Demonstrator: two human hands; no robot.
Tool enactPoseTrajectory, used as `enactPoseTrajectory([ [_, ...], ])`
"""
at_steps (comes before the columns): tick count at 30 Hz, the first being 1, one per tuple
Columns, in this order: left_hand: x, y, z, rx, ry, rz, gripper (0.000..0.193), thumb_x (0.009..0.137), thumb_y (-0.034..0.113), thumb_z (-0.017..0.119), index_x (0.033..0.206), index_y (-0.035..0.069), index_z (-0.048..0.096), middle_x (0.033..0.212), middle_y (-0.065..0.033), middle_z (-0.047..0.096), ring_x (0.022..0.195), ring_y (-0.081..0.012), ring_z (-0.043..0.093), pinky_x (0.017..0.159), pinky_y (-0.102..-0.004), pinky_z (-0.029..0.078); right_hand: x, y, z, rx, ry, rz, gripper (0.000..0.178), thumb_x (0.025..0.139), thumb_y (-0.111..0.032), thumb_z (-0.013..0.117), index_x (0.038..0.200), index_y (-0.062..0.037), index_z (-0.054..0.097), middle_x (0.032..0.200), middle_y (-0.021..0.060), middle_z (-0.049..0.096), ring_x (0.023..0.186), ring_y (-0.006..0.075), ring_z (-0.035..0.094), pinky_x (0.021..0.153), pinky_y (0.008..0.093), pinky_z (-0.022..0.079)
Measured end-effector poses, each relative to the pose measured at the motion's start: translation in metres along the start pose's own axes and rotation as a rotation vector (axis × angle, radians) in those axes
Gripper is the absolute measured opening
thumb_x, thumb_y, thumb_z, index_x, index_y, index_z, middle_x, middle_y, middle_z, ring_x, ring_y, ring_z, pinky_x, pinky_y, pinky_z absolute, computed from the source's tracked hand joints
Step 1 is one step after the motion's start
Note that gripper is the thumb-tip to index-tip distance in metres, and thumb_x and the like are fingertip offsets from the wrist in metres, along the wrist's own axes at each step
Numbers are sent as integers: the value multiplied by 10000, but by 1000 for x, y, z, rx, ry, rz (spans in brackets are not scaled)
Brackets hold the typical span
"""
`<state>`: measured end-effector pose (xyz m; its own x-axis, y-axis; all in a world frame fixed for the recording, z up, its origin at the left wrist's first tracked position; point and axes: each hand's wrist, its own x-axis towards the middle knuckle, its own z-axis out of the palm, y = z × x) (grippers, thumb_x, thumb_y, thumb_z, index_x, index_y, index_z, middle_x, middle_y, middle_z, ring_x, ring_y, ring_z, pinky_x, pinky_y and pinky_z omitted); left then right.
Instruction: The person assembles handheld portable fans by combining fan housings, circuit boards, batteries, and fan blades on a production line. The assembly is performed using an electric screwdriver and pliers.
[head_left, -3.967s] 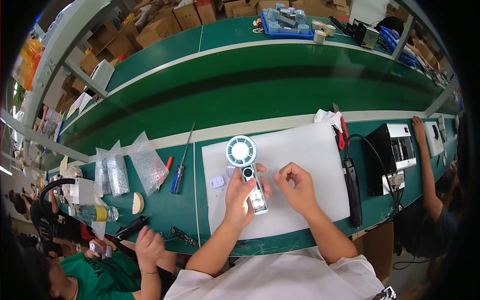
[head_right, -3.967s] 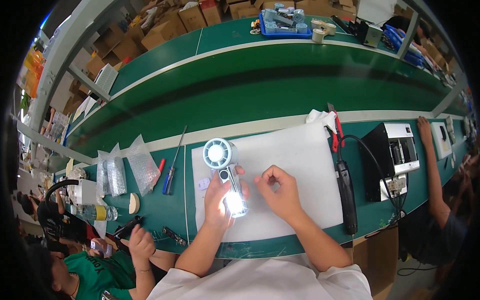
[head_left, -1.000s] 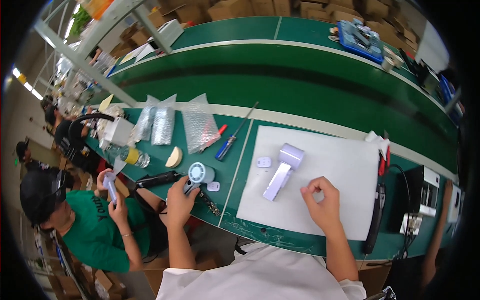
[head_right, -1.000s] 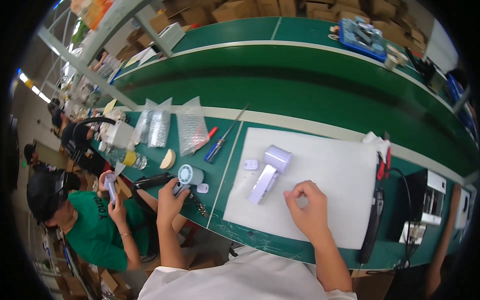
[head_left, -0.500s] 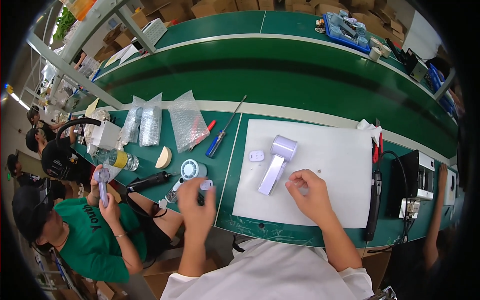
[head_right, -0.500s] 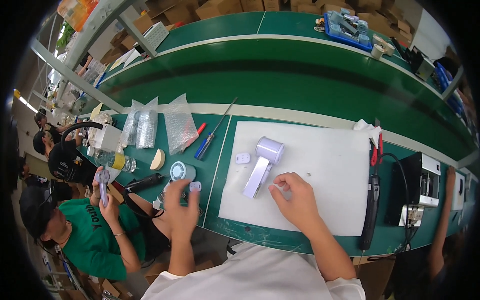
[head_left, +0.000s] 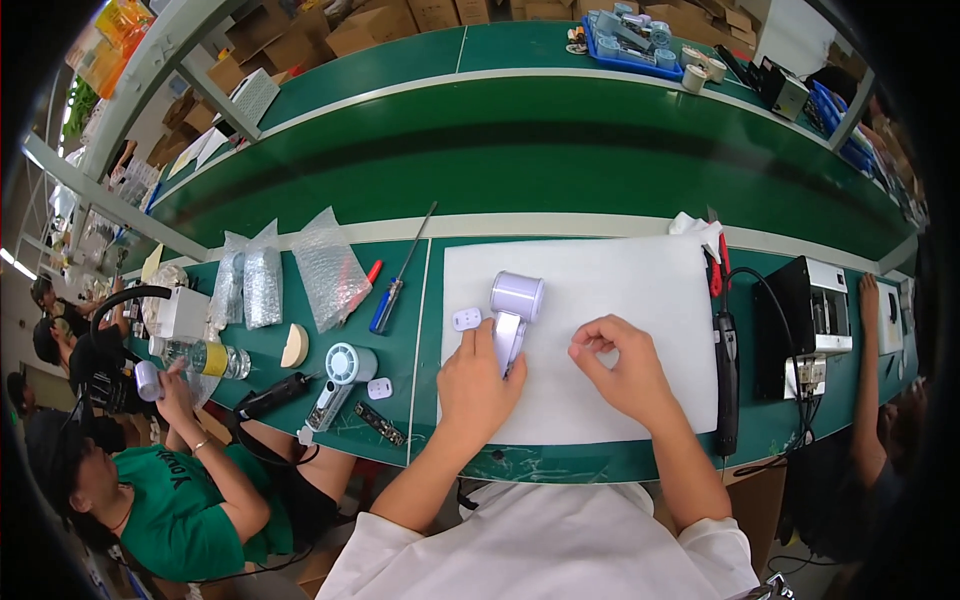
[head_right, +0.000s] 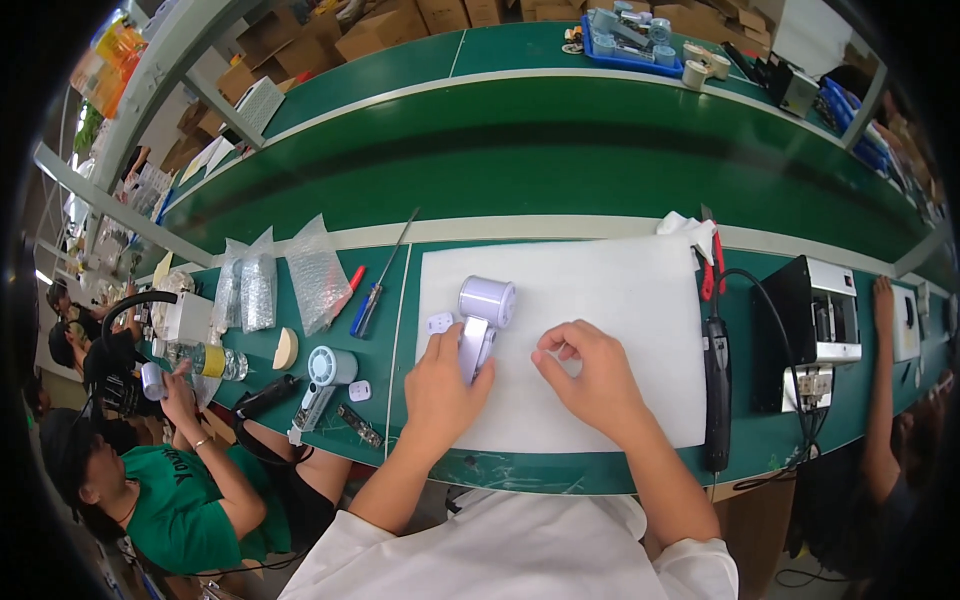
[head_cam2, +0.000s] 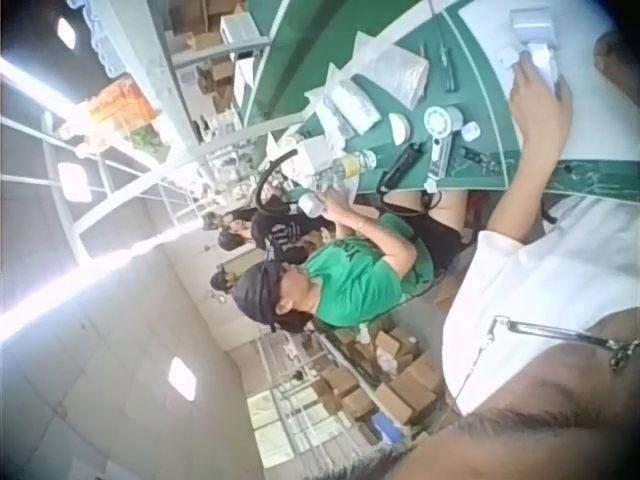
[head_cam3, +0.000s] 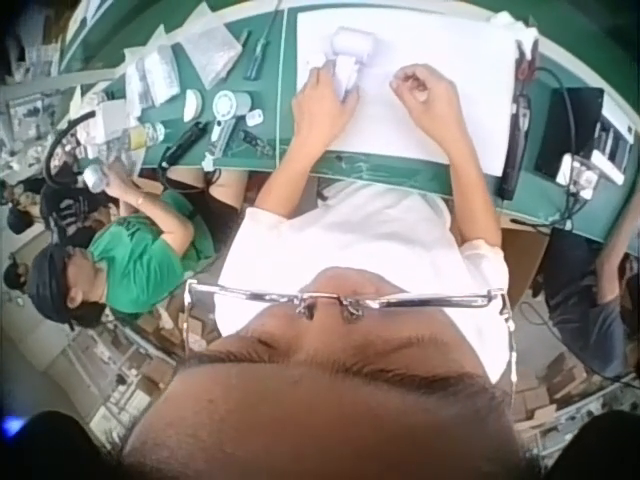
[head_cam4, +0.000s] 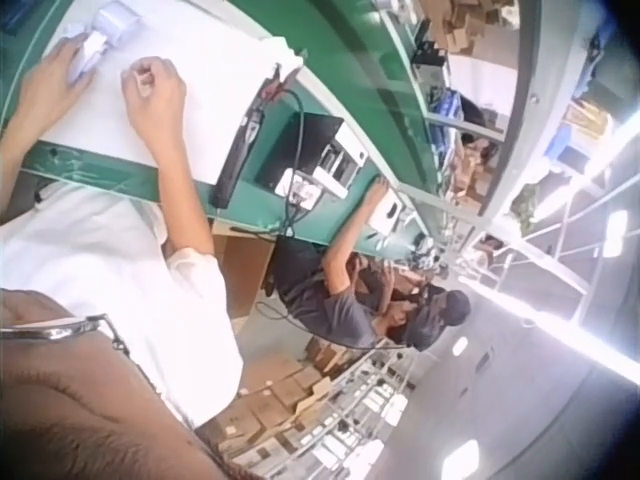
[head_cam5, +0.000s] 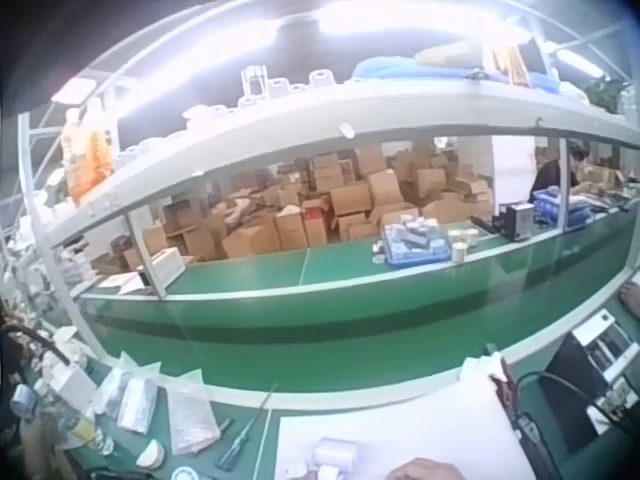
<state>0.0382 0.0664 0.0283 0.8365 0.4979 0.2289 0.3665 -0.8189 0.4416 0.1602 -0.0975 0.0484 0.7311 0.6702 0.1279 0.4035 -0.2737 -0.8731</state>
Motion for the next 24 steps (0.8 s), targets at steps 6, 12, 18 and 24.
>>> enactPoseTrajectory([
  [6, 8, -23, 6, -722, -221, -284, 544, 821, 159, 748, 1270, -47, 520, 956, -116, 631, 731, -173, 660, 607, -302, 523, 17, 6, -5, 88, 37, -27, 103, 838, -82, 699, 896, -8, 657, 836, 74, 668, 739, 166, 616, 708, 281, 493],
  [12, 7, -8, 2, -1284, -290, -344, 419, 934, 59, 630, 1319, -41, 496, 1013, -16, 608, 823, -58, 596, 704, -198, 469, 10, 26, 7, 187, 42, 62, 102, 852, -62, 682, 932, -3, 658, 834, 52, 671, 757, 127, 611, 719, 259, 488],
  [18, 28, 9, 1, -1356, -366, -313, 433, 955, 124, 614, 1333, -30, 470, 1123, -33, 590, 888, -60, 581, 744, -213, 460, 10, 27, 7, 213, 99, 47, 134, 854, -73, 682, 974, -17, 658, 817, 56, 665, 742, 133, 614, 709, 263, 496],
  [24, 49, 21, 15, -1519, -410, -343, 398, 964, 179, 599, 1289, -9, 468, 1098, -55, 584, 914, -137, 640, 822, -277, 500, 12, 35, 6, 273, 124, 41, 204, 859, -65, 681, 1059, -32, 660, 788, 28, 648, 728, 105, 584, 697, 252, 476],
])
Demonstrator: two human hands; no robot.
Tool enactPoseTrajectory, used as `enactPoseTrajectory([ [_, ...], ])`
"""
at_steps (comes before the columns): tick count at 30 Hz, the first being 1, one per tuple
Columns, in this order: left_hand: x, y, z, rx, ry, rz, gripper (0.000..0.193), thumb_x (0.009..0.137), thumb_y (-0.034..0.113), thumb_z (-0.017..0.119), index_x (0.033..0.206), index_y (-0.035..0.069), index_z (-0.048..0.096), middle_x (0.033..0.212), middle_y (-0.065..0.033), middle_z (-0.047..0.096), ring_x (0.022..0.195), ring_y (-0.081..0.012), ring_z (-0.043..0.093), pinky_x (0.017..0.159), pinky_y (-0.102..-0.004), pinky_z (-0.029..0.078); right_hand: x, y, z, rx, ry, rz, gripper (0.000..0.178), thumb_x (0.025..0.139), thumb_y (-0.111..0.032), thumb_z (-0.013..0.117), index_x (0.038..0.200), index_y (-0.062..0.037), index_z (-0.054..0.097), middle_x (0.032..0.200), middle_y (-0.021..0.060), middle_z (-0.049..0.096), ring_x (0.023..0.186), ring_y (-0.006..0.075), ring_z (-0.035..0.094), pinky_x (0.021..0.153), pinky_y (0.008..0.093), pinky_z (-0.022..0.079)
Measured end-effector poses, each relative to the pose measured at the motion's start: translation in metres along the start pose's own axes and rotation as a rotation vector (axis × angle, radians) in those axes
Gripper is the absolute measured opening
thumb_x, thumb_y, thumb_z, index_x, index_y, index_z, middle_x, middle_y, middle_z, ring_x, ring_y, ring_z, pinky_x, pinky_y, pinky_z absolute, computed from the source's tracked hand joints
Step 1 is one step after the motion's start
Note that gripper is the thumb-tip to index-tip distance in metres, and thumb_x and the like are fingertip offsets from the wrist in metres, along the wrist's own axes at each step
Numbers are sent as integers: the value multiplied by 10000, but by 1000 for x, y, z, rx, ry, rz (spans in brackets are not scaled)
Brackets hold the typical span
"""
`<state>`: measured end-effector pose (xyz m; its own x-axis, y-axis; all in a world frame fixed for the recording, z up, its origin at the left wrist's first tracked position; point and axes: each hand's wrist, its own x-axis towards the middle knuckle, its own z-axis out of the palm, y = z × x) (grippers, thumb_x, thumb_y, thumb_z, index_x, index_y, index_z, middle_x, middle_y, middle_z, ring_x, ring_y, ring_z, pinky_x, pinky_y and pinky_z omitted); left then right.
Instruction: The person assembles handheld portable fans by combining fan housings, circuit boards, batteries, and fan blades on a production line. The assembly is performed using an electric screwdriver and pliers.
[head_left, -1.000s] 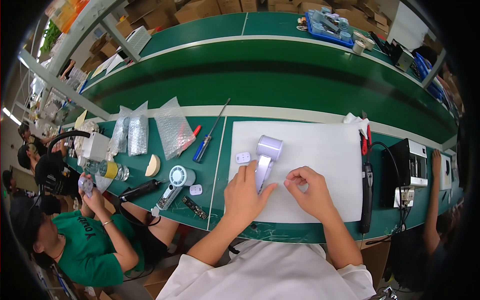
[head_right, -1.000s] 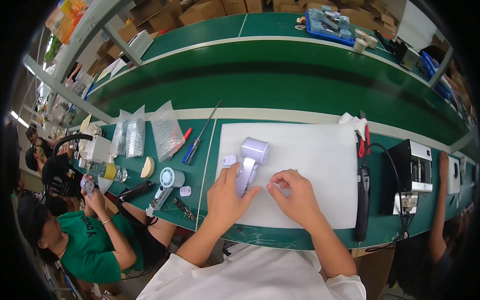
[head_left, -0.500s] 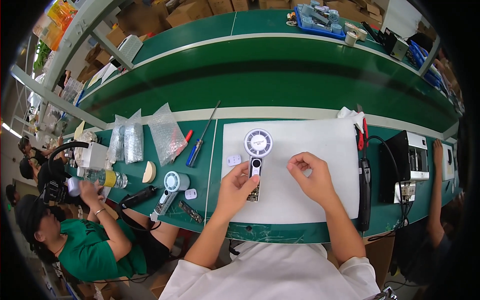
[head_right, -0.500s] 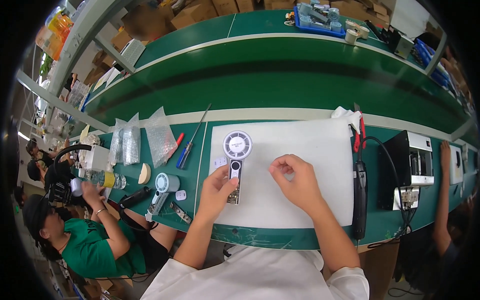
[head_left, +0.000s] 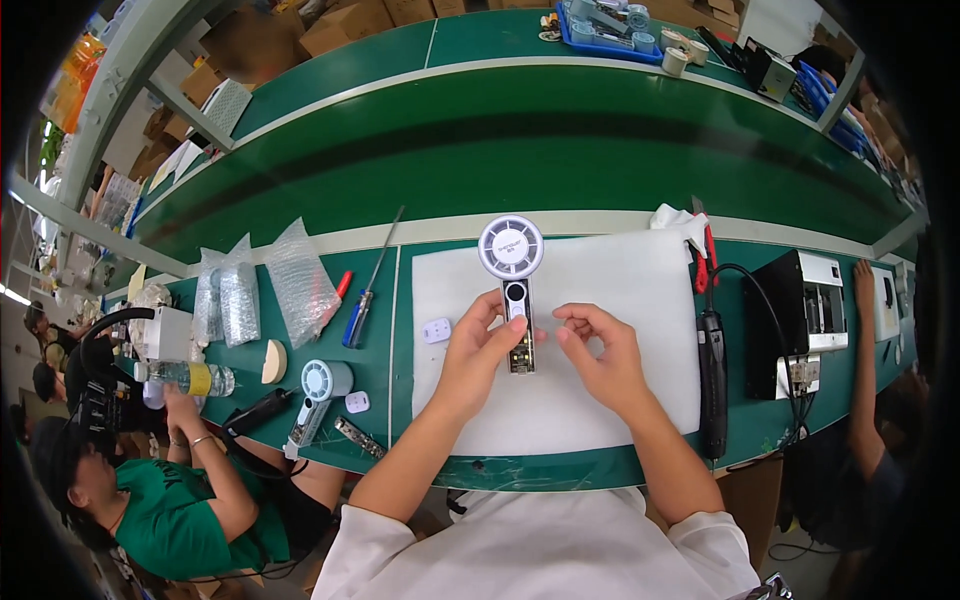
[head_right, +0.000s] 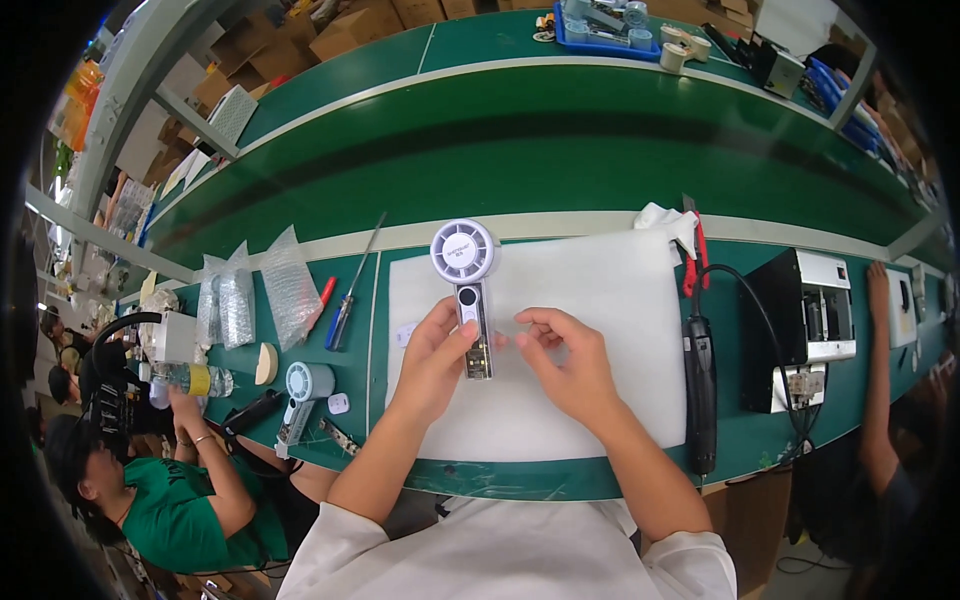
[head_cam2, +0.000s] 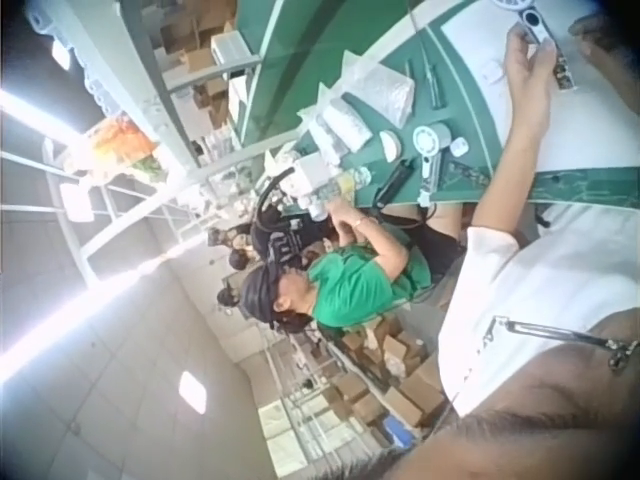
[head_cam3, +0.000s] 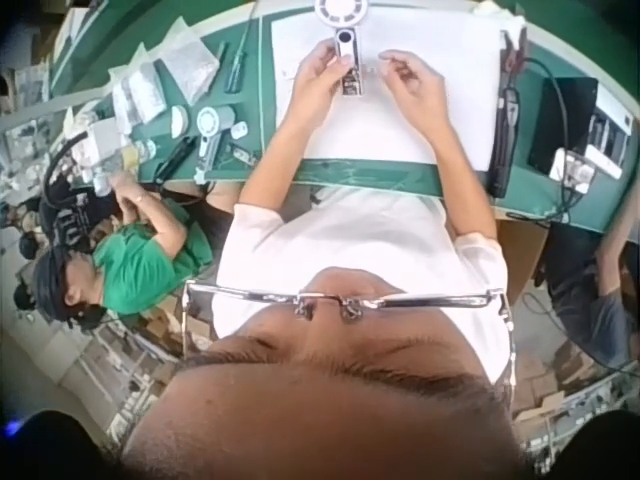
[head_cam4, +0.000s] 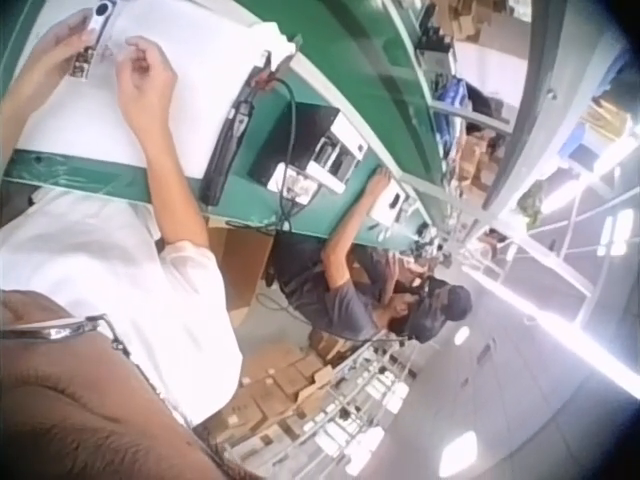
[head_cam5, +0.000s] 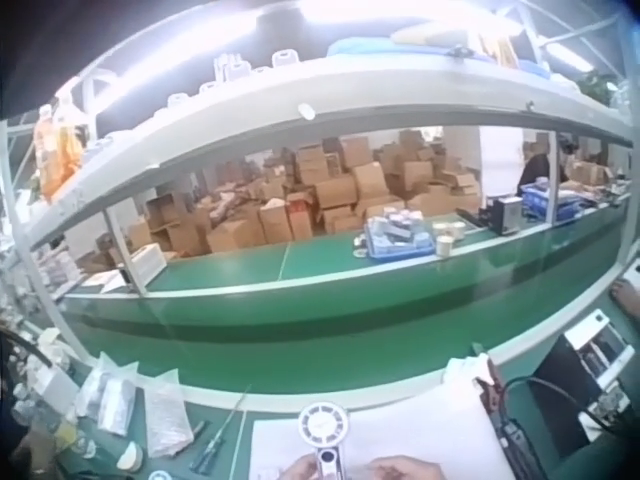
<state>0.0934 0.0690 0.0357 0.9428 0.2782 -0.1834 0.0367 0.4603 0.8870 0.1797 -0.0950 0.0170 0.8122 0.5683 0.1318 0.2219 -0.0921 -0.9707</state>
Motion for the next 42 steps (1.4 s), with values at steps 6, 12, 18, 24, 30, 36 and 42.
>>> enactPoseTrajectory([
  [6, 0, -13, -5, -168, 49, -103, 363, 998, 271, 536, 1231, -2, 485, 1046, -110, 652, 985, -233, 677, 864, -340, 543, 1, -2, 4, 127, -124, -6, 332, 866, -67, 670, 1195, -41, 629, 858, 29, 629, 780, 114, 575, 728, 259, 466],
  [12, -3, -5, -6, -387, -18, -225, 422, 1031, 368, 449, 1138, -33, 529, 1010, -181, 684, 945, -248, 696, 869, -374, 567, -1, -14, 4, 94, -249, -169, 427, 848, -74, 677, 1266, -36, 597, 960, 54, 604, 863, 146, 579, 750, 272, 463],
  [18, -6, -6, -3, -433, -2, -233, 475, 1034, 394, 424, 1126, -55, 548, 1009, -190, 686, 953, -268, 695, 881, -380, 565, -2, -17, 7, 76, -235, -205, 465, 806, -18, 705, 1261, -77, 625, 921, 44, 615, 839, 153, 595, 728, 274, 472],
  [24, -5, -5, -3, -433, -22, -230, 490, 1032, 405, 422, 1126, -58, 549, 1011, -195, 685, 962, -276, 693, 887, -386, 565, -3, -17, 5, 81, -254, -196, 465, 821, -56, 692, 1278, -49, 605, 944, 53, 608, 853, 149, 578, 737, 275, 453],
  [30, -5, -7, -3, -453, -26, -224, 501, 1032, 416, 416, 1129, -58, 548, 999, -194, 683, 958, -271, 692, 885, -390, 567, -3, -22, 5, 79, -239, -195, 458, 810, -22, 697, 1260, -57, 620, 933, 55, 615, 849, 154, 591, 744, 277, 471],
  [36, -7, -5, -5, -442, -15, -224, 430, 1028, 378, 447, 1154, -29, 500, 1020, -187, 664, 963, -273, 687, 888, -396, 565, -4, -20, 4, 55, -252, -198, 464, 791, 5, 706, 1244, -61, 629, 943, 59, 615, 863, 168, 597, 756, 287, 487],
  [42, -12, -6, -3, -249, -27, -11, 508, 965, 414, 548, 1286, 64, 367, 1121, -171, 621, 991, -290, 683, 875, -418, 572, -4, -16, 10, 151, -238, -185, 540, 752, -22, 752, 1267, -62, 595, 995, 55, 613, 893, 175, 589, 752, 298, 470],
])
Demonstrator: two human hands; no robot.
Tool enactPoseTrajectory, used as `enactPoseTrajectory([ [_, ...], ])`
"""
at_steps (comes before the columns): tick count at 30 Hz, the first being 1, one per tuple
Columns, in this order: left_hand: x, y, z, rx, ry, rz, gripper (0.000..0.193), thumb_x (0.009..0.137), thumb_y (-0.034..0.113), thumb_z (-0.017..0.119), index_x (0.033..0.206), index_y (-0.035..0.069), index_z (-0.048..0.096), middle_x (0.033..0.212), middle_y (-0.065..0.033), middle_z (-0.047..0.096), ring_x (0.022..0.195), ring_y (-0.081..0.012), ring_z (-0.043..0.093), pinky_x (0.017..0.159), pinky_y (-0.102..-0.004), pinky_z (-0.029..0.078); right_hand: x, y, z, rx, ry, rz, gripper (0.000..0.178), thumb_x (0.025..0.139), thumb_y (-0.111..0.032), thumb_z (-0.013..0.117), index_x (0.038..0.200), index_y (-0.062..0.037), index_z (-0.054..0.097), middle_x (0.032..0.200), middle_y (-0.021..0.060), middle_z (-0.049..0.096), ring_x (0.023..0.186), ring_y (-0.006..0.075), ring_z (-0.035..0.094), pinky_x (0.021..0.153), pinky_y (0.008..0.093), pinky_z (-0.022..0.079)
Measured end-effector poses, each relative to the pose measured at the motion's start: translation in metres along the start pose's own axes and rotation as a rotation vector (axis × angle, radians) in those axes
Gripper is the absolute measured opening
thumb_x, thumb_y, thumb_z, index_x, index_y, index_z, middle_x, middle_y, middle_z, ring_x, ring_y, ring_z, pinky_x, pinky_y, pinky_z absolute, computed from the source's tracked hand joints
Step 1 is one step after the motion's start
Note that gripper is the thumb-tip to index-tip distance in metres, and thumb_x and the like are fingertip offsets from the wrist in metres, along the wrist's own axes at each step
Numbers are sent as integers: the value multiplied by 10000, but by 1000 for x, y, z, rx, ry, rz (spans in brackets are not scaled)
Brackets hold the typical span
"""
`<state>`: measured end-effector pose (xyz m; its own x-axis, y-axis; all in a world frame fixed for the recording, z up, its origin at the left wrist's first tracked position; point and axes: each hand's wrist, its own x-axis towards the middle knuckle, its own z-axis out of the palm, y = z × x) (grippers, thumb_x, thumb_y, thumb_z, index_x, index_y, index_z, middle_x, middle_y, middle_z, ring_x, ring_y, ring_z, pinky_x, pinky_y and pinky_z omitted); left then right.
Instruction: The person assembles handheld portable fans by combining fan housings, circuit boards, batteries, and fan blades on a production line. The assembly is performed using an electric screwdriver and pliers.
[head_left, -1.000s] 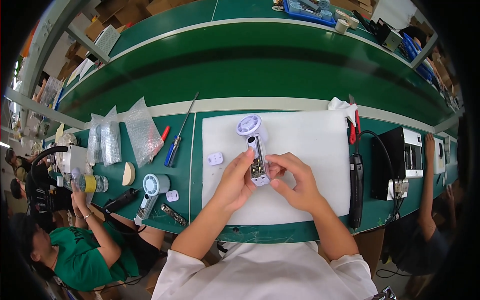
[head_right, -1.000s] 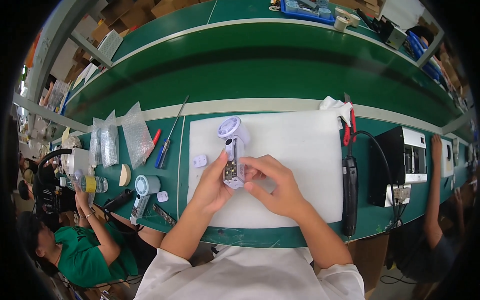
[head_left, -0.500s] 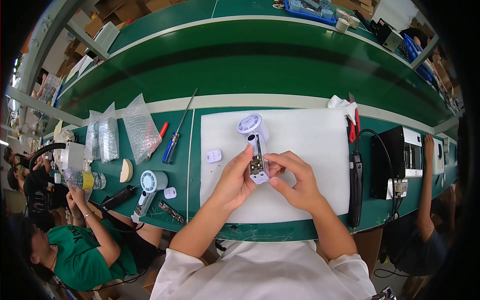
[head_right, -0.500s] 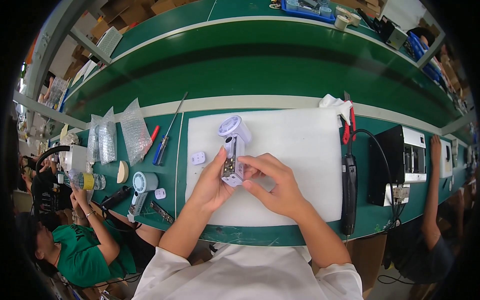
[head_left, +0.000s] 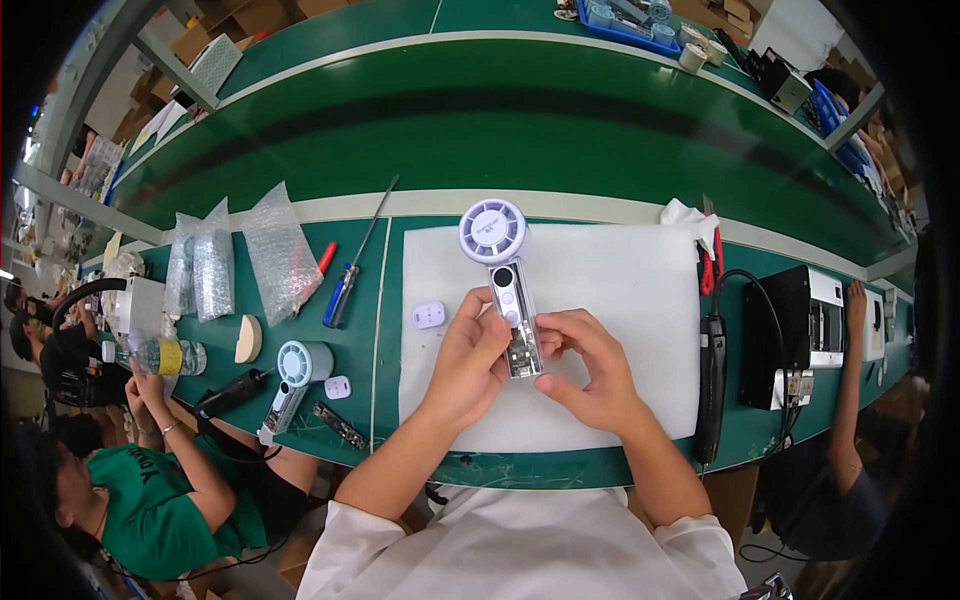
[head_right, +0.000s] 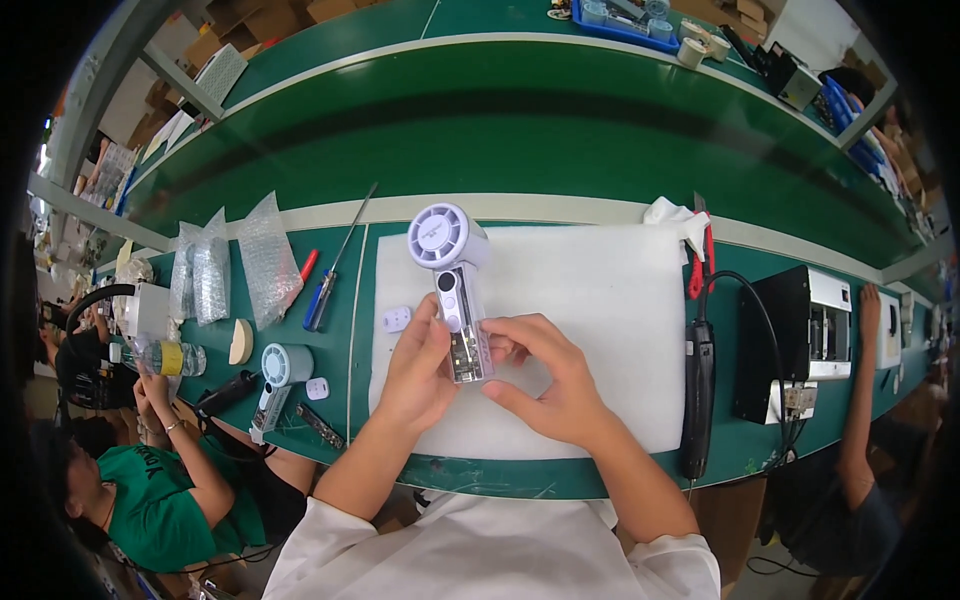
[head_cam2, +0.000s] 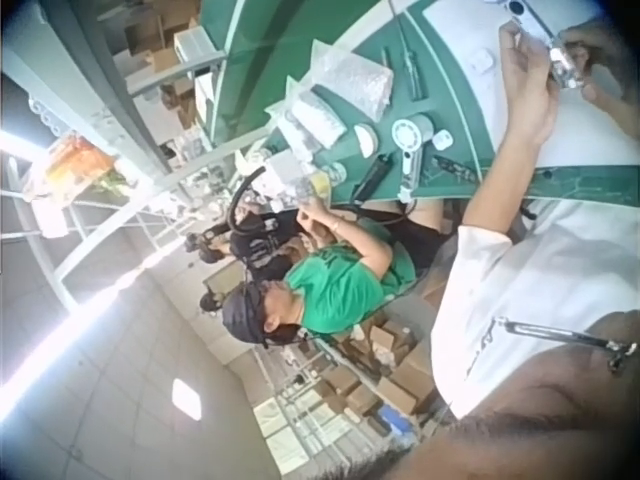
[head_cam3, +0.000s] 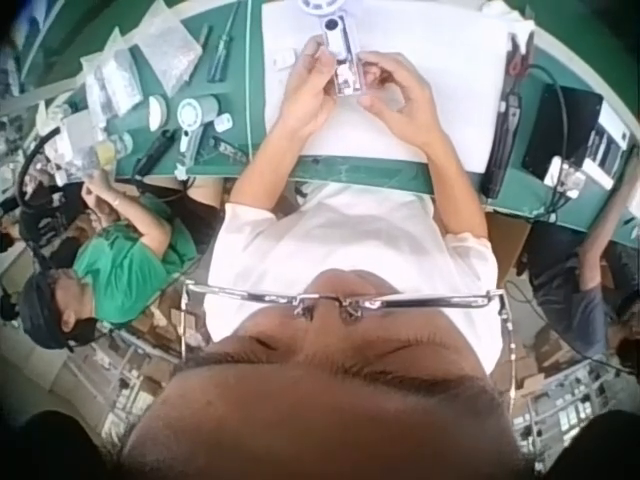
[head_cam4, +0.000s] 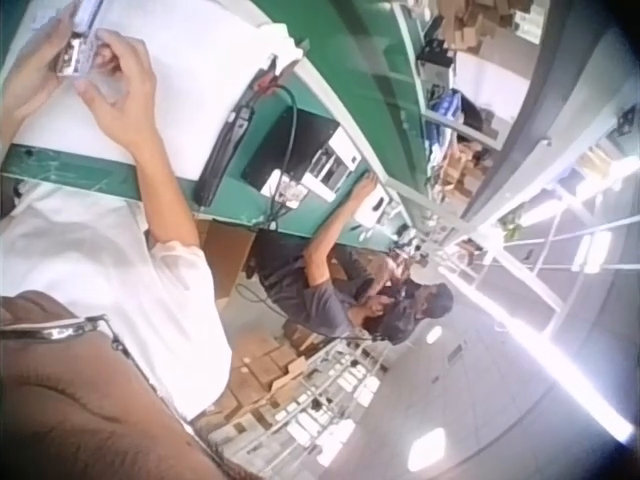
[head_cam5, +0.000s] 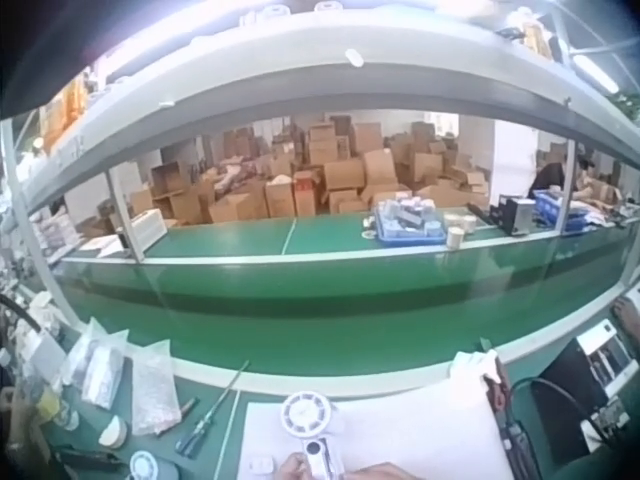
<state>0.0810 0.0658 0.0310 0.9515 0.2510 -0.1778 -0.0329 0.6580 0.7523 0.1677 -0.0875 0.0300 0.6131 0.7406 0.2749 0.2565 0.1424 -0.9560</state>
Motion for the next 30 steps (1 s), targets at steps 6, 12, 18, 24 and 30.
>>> enactPoseTrajectory([
  [6, -2, -2, -4, 29, -4, 36, 654, 892, 425, 648, 1323, 75, 302, 1122, -175, 619, 1002, -321, 679, 865, -445, 580, 0, 3, -1, -59, -4, -49, 566, 722, -35, 782, 1257, -61, 599, 1055, 65, 617, 920, 186, 597, 747, 302, 470],
  [12, -3, -2, -1, 22, -17, 75, 755, 829, 437, 719, 1339, 81, 291, 1134, -168, 612, 1003, -326, 676, 873, -452, 577, -2, 1, -1, -81, 7, -59, 560, 709, -26, 786, 1239, -59, 610, 1080, 81, 612, 934, 193, 601, 749, 304, 478],
  [18, -3, -5, -3, 39, -35, 111, 745, 817, 434, 734, 1320, 85, 308, 1110, -150, 624, 1005, -311, 675, 856, -432, 580, -2, -2, -1, -113, 11, -78, 564, 699, -11, 783, 1234, -57, 611, 1096, 86, 604, 934, 195, 603, 750, 303, 485],
  [24, -3, -5, -3, 45, -37, 139, 747, 804, 417, 754, 1315, 94, 316, 1101, -141, 630, 997, -298, 677, 835, -407, 579, -1, -3, -1, -120, 8, -95, 567, 692, -3, 780, 1231, -55, 611, 1100, 89, 601, 924, 196, 604, 751, 305, 490],
  [30, -1, -6, -5, 19, -58, 141, 732, 801, 391, 774, 1307, 100, 332, 1111, -129, 615, 998, -267, 669, 849, -389, 564, -2, -4, 0, -137, 23, -84, 564, 687, 1, 782, 1224, -49, 614, 1105, 95, 599, 917, 196, 607, 756, 306, 493],
])
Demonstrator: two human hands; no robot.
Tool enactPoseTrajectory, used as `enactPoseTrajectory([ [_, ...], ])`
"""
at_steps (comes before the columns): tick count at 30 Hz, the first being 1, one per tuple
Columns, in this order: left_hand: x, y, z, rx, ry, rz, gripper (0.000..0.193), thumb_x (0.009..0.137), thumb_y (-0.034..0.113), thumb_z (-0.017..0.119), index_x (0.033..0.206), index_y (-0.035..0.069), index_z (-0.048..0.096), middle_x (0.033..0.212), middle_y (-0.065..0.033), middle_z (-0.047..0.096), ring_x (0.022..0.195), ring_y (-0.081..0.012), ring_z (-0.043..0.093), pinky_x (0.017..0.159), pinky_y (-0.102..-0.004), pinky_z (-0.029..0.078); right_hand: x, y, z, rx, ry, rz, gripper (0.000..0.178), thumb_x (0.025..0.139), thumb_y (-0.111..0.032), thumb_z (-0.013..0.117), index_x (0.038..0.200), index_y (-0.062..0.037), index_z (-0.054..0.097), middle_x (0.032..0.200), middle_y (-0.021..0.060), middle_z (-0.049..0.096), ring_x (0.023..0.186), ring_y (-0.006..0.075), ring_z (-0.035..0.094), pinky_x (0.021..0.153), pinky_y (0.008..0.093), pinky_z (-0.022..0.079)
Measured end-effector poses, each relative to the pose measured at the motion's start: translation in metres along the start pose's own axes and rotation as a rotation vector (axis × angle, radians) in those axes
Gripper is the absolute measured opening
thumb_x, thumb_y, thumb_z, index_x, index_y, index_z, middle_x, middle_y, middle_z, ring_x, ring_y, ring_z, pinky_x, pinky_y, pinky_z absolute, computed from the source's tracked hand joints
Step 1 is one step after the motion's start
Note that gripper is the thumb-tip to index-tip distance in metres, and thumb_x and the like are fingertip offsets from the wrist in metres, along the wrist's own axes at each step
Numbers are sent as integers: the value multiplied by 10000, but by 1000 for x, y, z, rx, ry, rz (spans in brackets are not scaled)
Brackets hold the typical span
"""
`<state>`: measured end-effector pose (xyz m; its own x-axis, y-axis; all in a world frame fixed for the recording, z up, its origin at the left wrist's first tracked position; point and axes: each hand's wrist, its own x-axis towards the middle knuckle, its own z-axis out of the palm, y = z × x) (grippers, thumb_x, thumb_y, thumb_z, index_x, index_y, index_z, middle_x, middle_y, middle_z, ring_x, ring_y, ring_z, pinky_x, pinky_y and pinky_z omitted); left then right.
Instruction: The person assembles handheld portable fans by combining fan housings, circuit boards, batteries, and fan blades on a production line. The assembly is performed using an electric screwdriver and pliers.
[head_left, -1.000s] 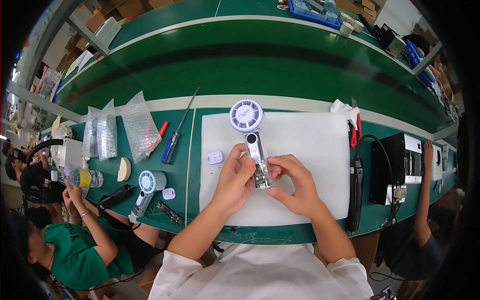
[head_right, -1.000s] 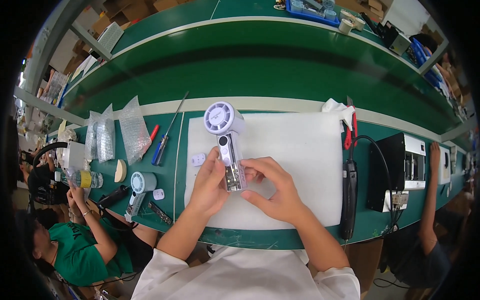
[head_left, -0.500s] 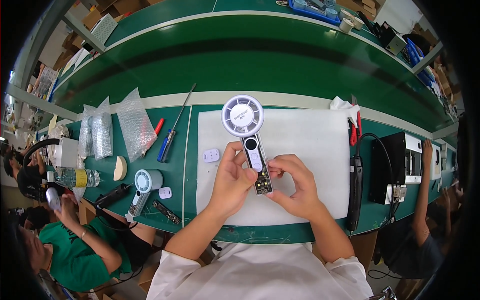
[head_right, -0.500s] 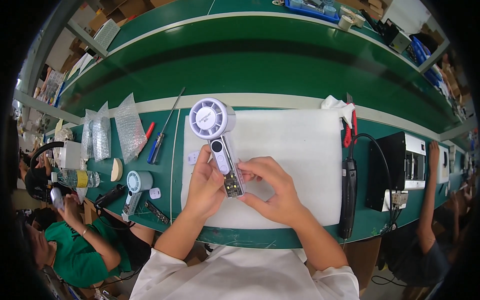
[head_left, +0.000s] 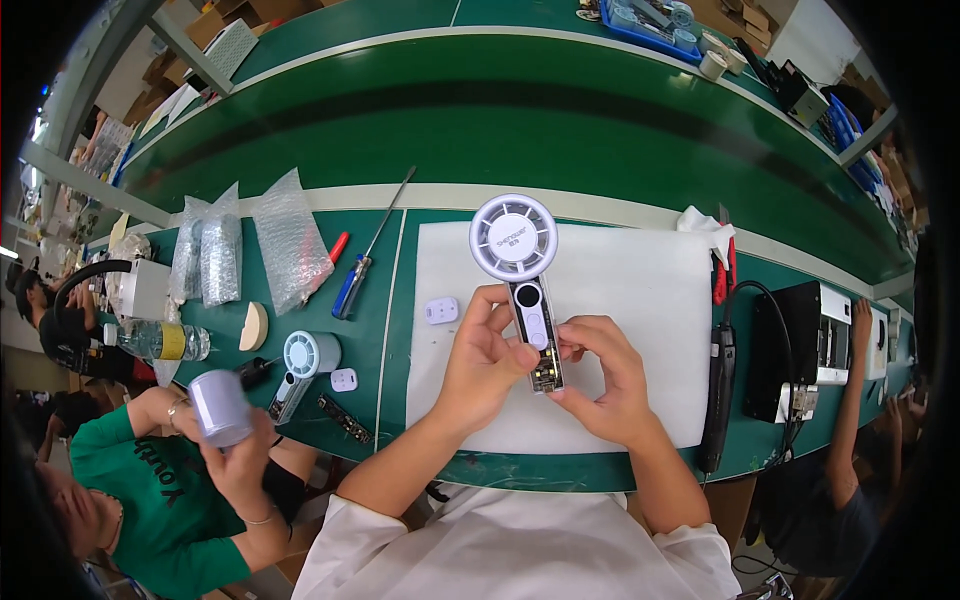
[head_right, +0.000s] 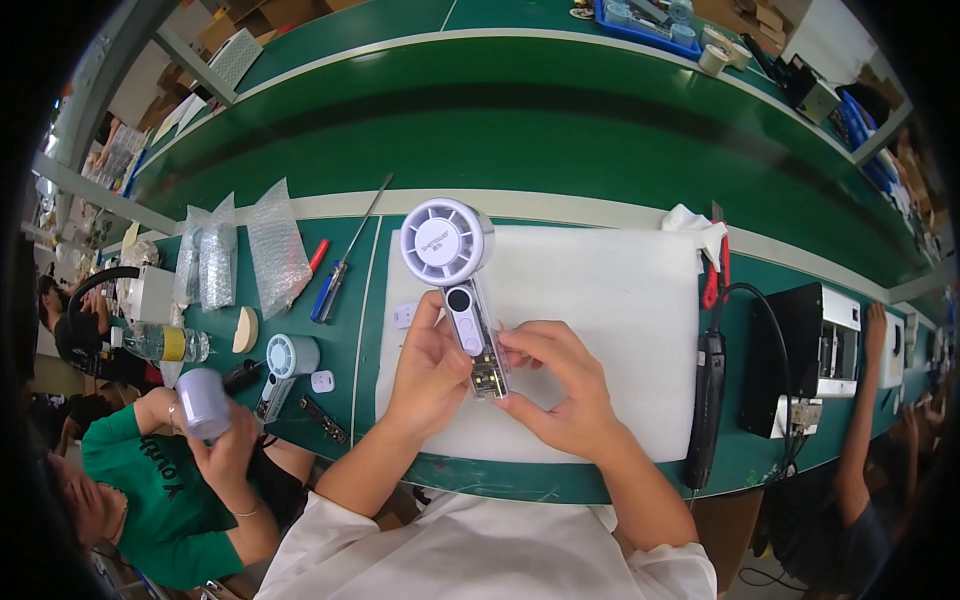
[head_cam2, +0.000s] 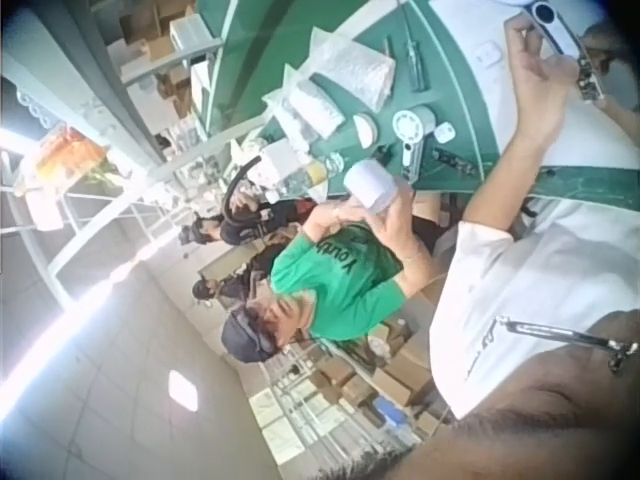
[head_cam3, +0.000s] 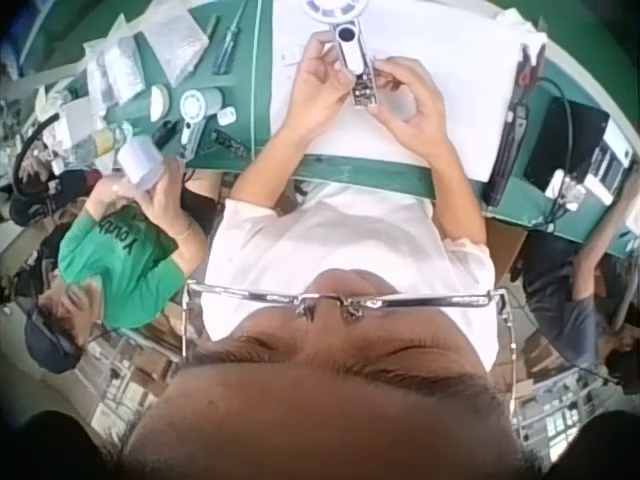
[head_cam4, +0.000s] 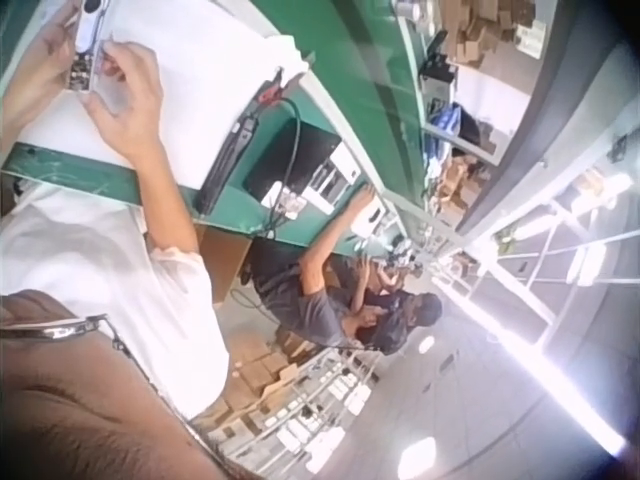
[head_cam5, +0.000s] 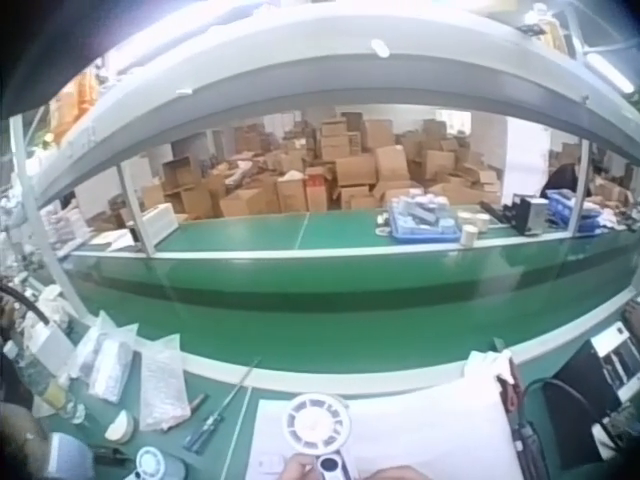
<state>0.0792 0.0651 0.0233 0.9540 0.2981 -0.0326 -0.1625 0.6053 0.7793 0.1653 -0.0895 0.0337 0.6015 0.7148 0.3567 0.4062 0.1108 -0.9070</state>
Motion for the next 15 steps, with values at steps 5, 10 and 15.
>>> enactPoseTrajectory([
  [5, -6, 3, -2, 14, 55, 33, 726, 803, 351, 791, 1317, 99, 344, 1132, -113, 595, 994, -231, 658, 823, -359, 558, 2, 2, 5, 71, -37, -5, 569, 676, -11, 789, 1217, -37, 614, 1111, 111, 596, 922, 191, 607, 757, 313, 496],
  [10, -2, -6, -2, -80, -46, 64, 557, 869, 62, 706, 1315, 60, 373, 1201, -105, 495, 957, -175, 647, 805, -275, 535, -8, 8, 4, -12, 31, -16, 547, 687, -77, 757, 1200, 7, 588, 1124, 146, 578, 893, 221, 571, 757, 322, 477],
  [15, -2, -3, 1, -85, -20, 80, 572, 854, 99, 737, 1295, 67, 375, 1208, -100, 496, 991, -180, 649, 833, -278, 539, -14, 14, 8, 35, 16, 11, 562, 726, -120, 738, 1237, 19, 546, 1164, 144, 542, 971, 218, 542, 814, 326, 459],
])
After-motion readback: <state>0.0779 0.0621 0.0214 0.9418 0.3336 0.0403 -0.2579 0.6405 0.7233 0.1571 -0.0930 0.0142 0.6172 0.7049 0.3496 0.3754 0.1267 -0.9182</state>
